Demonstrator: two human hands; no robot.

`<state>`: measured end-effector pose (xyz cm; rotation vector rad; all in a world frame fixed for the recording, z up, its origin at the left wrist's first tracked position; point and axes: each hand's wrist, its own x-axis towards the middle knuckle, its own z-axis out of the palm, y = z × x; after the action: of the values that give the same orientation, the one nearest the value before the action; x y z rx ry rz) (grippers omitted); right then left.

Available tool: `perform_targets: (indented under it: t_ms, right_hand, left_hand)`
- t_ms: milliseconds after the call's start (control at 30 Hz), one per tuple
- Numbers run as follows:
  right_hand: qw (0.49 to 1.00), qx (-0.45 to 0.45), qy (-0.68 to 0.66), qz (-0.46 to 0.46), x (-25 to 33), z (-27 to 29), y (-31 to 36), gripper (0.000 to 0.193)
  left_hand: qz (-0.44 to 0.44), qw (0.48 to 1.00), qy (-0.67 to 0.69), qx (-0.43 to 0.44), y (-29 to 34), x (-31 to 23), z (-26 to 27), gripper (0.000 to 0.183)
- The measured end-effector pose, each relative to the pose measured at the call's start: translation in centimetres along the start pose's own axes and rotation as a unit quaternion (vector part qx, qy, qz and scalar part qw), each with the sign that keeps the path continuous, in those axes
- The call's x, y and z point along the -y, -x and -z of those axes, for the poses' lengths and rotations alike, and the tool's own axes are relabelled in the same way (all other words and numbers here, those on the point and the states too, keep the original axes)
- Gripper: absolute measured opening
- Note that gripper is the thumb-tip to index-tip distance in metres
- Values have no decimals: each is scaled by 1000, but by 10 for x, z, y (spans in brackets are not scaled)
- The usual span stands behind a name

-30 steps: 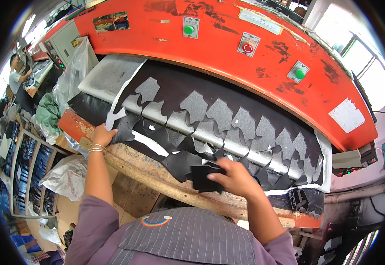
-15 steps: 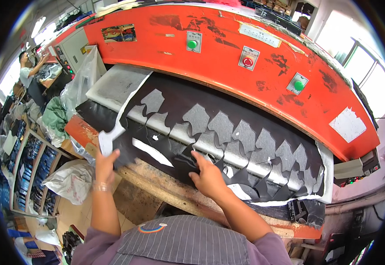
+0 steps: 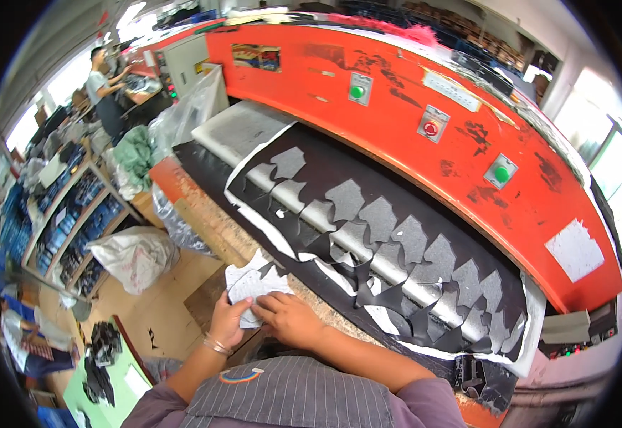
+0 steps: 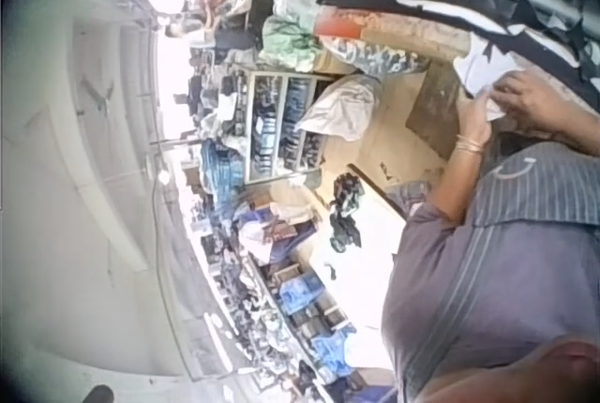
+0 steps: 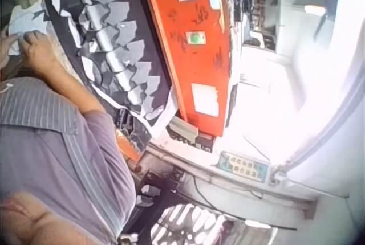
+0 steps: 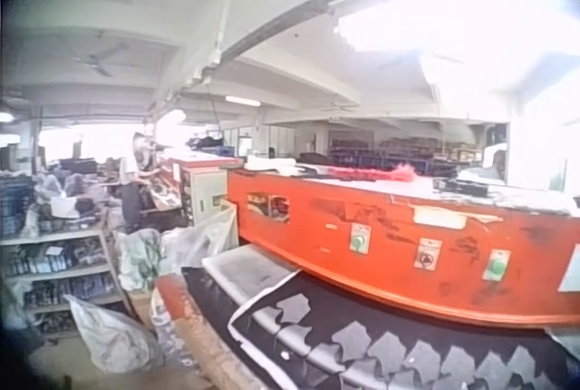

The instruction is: Using a metal die and a hydraulic clicker press to cut shoe components from a sheet of black material.

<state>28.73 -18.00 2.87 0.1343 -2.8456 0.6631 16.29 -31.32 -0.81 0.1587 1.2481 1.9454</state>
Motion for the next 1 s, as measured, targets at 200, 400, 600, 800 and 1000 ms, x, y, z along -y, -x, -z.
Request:
perform_targets:
  t_ms: [200,400,600,800,1000]
  right_hand:
    - [994,35,-81,67,9,-11,47,58]
    - [994,45,14,-98,-14,23,138,59]
    - [993,55,27,-103,-20,12,147,60]
    - [993,51,-12,-106,-14,19,147,54]
    - [992,42,-23,-117,-23,22,151,52]
  left_hand:
    - [-39,981,145,-125,72,33,51,42]
    - [-294,871,152,-363,172,16,161,47]
    - [-532,640,204,-516,358,-57,225,32]
    - [-630,422,145,-636,479,-91,226,33]
    - [-737,444,138,-491,498,-111,170,24]
